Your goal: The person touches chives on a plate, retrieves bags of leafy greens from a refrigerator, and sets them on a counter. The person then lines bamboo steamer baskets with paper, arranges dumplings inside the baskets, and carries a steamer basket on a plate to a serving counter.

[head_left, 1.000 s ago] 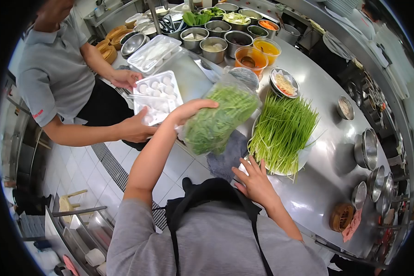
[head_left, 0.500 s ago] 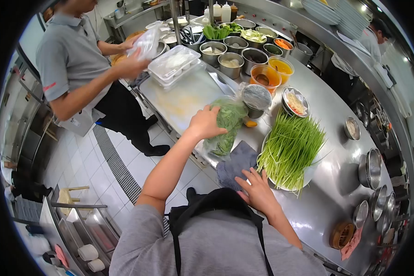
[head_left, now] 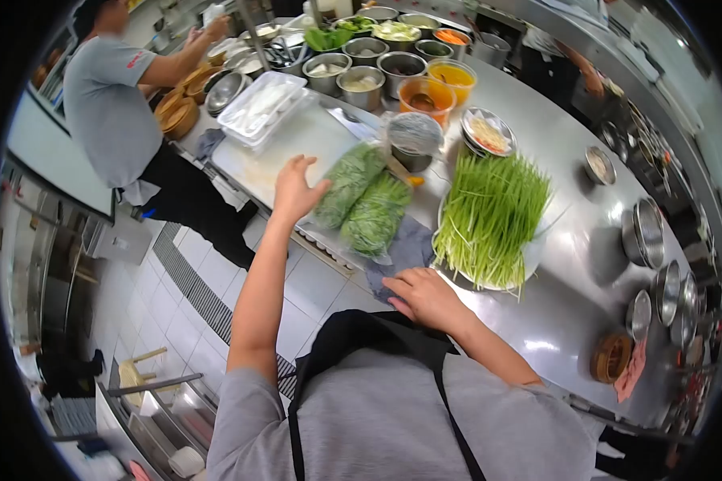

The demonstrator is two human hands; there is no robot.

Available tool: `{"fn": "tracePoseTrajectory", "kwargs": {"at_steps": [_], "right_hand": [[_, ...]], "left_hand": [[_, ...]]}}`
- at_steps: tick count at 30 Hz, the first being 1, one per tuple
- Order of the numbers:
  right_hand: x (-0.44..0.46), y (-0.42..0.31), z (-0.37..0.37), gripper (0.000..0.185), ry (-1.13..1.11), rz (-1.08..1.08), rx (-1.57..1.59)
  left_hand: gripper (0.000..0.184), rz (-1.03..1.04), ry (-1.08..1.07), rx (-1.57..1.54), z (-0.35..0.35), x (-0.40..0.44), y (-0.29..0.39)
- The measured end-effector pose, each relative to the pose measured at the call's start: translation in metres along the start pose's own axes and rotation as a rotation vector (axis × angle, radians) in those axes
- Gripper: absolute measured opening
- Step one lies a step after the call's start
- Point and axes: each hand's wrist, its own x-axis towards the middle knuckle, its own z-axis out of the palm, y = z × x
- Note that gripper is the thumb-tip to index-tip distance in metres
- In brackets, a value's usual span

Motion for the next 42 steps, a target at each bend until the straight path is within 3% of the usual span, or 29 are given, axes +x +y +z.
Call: {"fn": "tracePoseTrajectory", "kwargs": {"at_steps": [1,3,4,6,11,15,17,18,23,25,31,34,36,39,40,42], "right_hand": [[-0.005,0.003,0.002,0.021,0.005,0.019,-0.002],[-0.013,0.010,0.005,0.013,0.010,0.047,-0.027],[-0.017,0.010,0.004,0.013,0.012,0.053,-0.027],[-0.026,0.008,-0.002,0.020,0.147,0.107,-0.065],[-0.048,0.017,-0.007,0.027,0.251,0.232,-0.086],[-0.050,0.044,-0.021,0.021,0.493,0.552,-0.075],[-0.034,0.068,-0.030,0.018,0.597,0.580,-0.014],[-0.029,0.080,-0.029,0.018,0.610,0.591,-0.020],[-0.015,0.100,-0.017,0.016,0.315,0.705,-0.226],[-0.023,0.101,-0.016,0.014,0.359,0.695,-0.219],[-0.056,0.073,-0.047,0.012,0.436,0.627,-0.103],[-0.070,0.064,-0.067,0.011,0.566,0.703,0.041],[-0.080,0.067,-0.073,0.011,0.827,0.775,0.086],[-0.091,0.095,-0.063,0.013,0.749,0.901,0.030],[-0.098,0.110,-0.050,0.014,0.612,0.922,-0.033],[-0.092,0.122,-0.040,0.014,0.591,0.862,-0.086]], "left_hand": [[0.042,0.011,-0.012,-0.012,-0.004,0.000,0.014],[0.019,-0.020,0.001,-0.379,-0.013,-0.005,0.043],[0.005,-0.009,-0.030,-0.385,-0.014,-0.011,0.064],[0.007,0.001,-0.160,-0.487,-0.005,-0.027,0.092],[0.011,0.150,-0.382,-0.529,0.031,-0.050,0.148],[0.010,0.132,-0.441,-0.457,0.063,-0.047,0.167],[0.014,0.042,-0.359,-0.495,0.083,-0.045,0.171],[0.020,0.054,-0.326,-0.510,0.094,-0.044,0.170],[0.018,0.023,-0.326,-0.511,0.122,-0.012,0.177],[0.018,0.150,-0.225,-0.468,0.132,0.006,0.182],[0.020,0.220,-0.365,-0.293,0.163,0.037,0.208],[0.020,0.199,-0.460,-0.146,0.183,0.049,0.206],[0.020,0.159,-0.551,-0.070,0.185,0.053,0.209],[0.020,0.111,-0.637,-0.062,0.179,0.059,0.215],[0.022,0.102,-0.626,-0.153,0.172,0.063,0.219],[0.024,0.091,-0.608,-0.241,0.172,0.070,0.220]]}}
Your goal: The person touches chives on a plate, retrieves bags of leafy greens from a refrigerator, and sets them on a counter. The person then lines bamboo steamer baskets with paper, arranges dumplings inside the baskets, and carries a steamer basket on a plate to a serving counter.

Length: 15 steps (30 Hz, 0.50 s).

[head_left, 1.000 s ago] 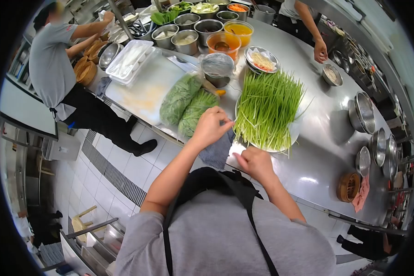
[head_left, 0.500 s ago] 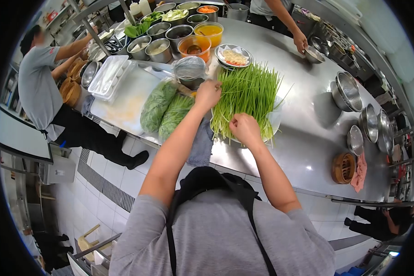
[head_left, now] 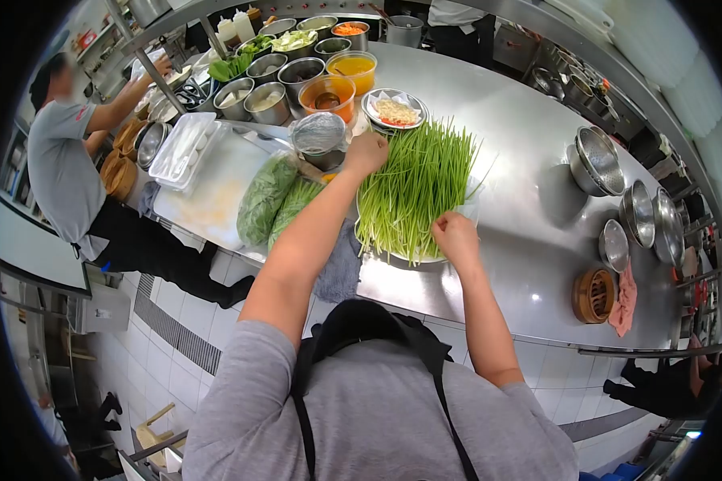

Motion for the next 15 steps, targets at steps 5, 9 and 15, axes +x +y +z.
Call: {"fn": "tracePoseTrajectory", "kwargs": {"at_steps": [5,9,15], "right_hand": [[0.037,-0.030,0.020,0.013,-0.047,-0.169,0.071],[0.073,-0.031,0.051,0.012,0.004,-0.310,-0.053],[0.101,-0.028,0.077,0.013,-0.088,-0.340,-0.311]], "left_hand": [[0.025,0.025,0.405,-0.425,0.017,0.003,-0.030],[0.023,0.087,0.388,-0.273,0.004,-0.026,-0.033],[0.025,0.070,0.044,0.036,0.007,-0.090,-0.008]]}}
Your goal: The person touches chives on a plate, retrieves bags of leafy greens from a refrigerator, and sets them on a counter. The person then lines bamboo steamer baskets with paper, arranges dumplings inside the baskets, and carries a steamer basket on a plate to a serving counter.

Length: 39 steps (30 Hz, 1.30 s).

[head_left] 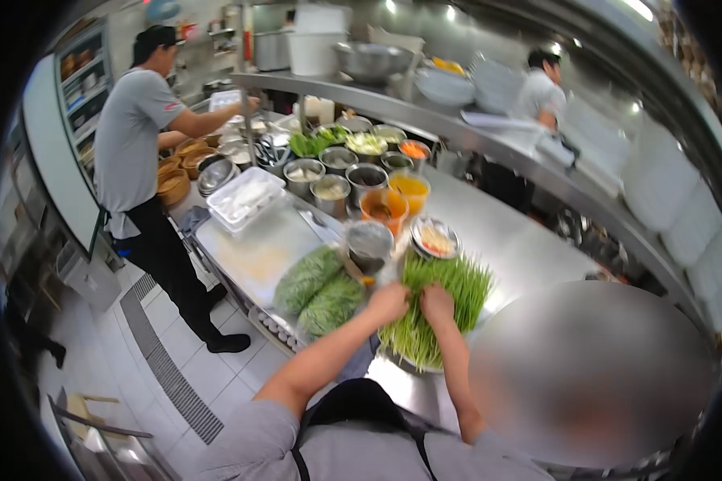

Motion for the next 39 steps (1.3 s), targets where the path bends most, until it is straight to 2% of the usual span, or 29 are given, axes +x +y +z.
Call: {"fn": "tracePoseTrajectory", "kwargs": {"at_steps": [3,10,12,16,18,20,22,24,26,28,32,34,38,39], "right_hand": [[-0.003,-0.001,-0.014,0.012,0.057,-0.070,-0.026],[-0.032,-0.001,-0.045,0.010,0.245,-0.056,0.168],[-0.046,-0.001,-0.042,0.010,0.248,-0.017,0.224],[-0.070,0.002,-0.036,0.012,0.234,-0.016,0.174],[-0.074,-0.002,-0.038,0.012,0.227,-0.002,0.125],[-0.080,-0.005,-0.039,0.012,0.267,0.075,0.163],[-0.080,-0.005,-0.036,0.012,0.310,0.107,0.159],[-0.076,-0.018,-0.038,0.013,0.352,0.139,0.156],[-0.075,-0.031,-0.039,0.014,0.251,0.410,0.181],[-0.076,-0.039,-0.031,0.015,0.282,0.430,0.166],[-0.082,-0.050,-0.016,0.016,0.394,0.451,0.132],[-0.085,-0.059,-0.016,0.017,0.413,0.495,0.134],[-0.090,-0.062,-0.007,0.020,0.437,0.487,0.099],[-0.089,-0.066,-0.007,0.020,0.441,0.494,0.098]], "left_hand": [[0.024,-0.059,0.015,-0.014,0.012,-0.013,-0.003],[0.020,0.010,0.029,-0.065,0.010,-0.019,0.001],[0.025,0.011,0.060,-0.096,0.004,-0.024,0.006],[0.041,0.029,-0.034,-0.086,0.002,-0.022,0.006],[0.040,0.063,-0.035,-0.088,0.006,-0.021,0.001],[0.039,0.095,-0.047,-0.094,0.006,-0.023,-0.002],[0.035,0.192,-0.179,-0.045,-0.002,-0.025,-0.005],[0.033,0.222,-0.186,-0.047,-0.007,-0.029,-0.007],[0.031,0.249,-0.202,-0.048,-0.009,-0.034,-0.013],[0.022,0.321,-0.153,-0.060,-0.010,-0.034,-0.022],[0.021,0.362,-0.214,-0.132,-0.011,-0.033,-0.033],[0.032,0.305,-0.318,-0.104,-0.010,-0.029,-0.033],[0.027,0.303,-0.281,-0.161,-0.002,-0.021,-0.033],[0.024,0.235,-0.277,-0.220,0.000,-0.017,-0.031]]}}
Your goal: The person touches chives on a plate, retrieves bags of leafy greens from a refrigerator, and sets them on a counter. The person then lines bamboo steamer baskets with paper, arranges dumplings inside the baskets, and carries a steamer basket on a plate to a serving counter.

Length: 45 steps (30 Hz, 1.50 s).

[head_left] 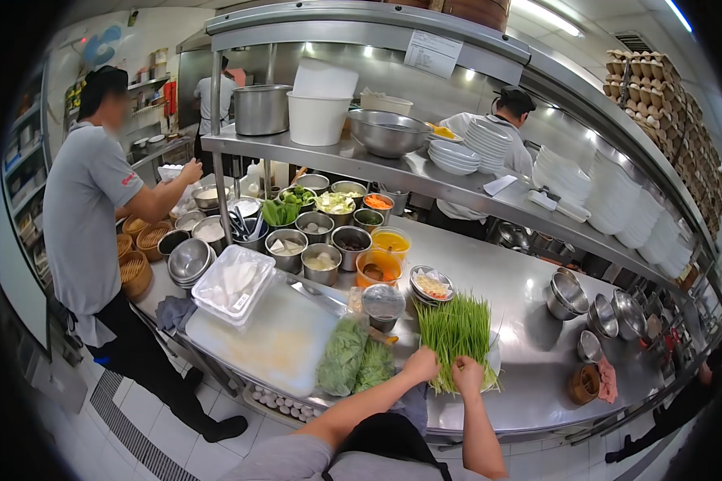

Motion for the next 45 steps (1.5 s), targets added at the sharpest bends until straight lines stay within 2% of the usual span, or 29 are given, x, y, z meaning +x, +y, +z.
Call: {"fn": "tracePoseTrajectory", "kwargs": {"at_steps": [4,11,14,18,20,25,27,32,36,38,41,45], "right_hand": [[-0.008,-0.022,0.002,0.026,-0.111,0.049,-0.064],[-0.011,-0.035,0.005,0.031,-0.131,0.109,-0.173],[-0.006,-0.037,0.005,0.032,-0.149,0.103,-0.200],[-0.004,-0.026,0.018,0.035,-0.054,0.084,-0.168],[-0.003,-0.023,0.018,0.035,-0.169,0.117,-0.214],[-0.001,-0.022,0.013,0.033,-0.204,0.193,-0.170],[-0.001,-0.021,0.009,0.032,-0.230,0.237,-0.191],[-0.001,-0.002,0.008,0.027,-0.078,0.177,-0.168],[0.003,0.003,0.004,0.027,-0.162,0.266,-0.160],[0.000,0.010,0.007,0.027,-0.016,0.266,-0.041],[0.005,-0.004,-0.011,0.036,-0.132,0.364,-0.186],[0.004,0.007,-0.004,0.039,-0.060,0.247,-0.222]], "left_hand": [[0.016,-0.114,0.037,-0.135,0.009,0.014,-0.007],[0.017,-0.126,0.059,-0.157,0.016,0.018,-0.017],[0.021,-0.172,-0.004,-0.232,0.017,0.022,-0.021],[0.033,-0.248,0.113,-0.267,0.014,0.019,-0.020],[0.036,-0.298,0.129,-0.291,0.013,0.019,-0.021],[0.040,-0.254,-0.033,-0.260,0.004,0.020,-0.025],[0.040,-0.238,-0.031,-0.223,0.003,0.021,-0.024],[0.038,-0.197,-0.019,-0.173,0.005,0.021,-0.023],[0.034,-0.176,0.004,-0.201,0.003,0.022,-0.021],[0.033,-0.158,-0.013,-0.207,-0.001,0.022,-0.019],[0.024,-0.148,-0.007,-0.205,-0.003,0.022,-0.017],[0.031,-0.146,-0.011,-0.224,-0.001,0.024,-0.020]]}}
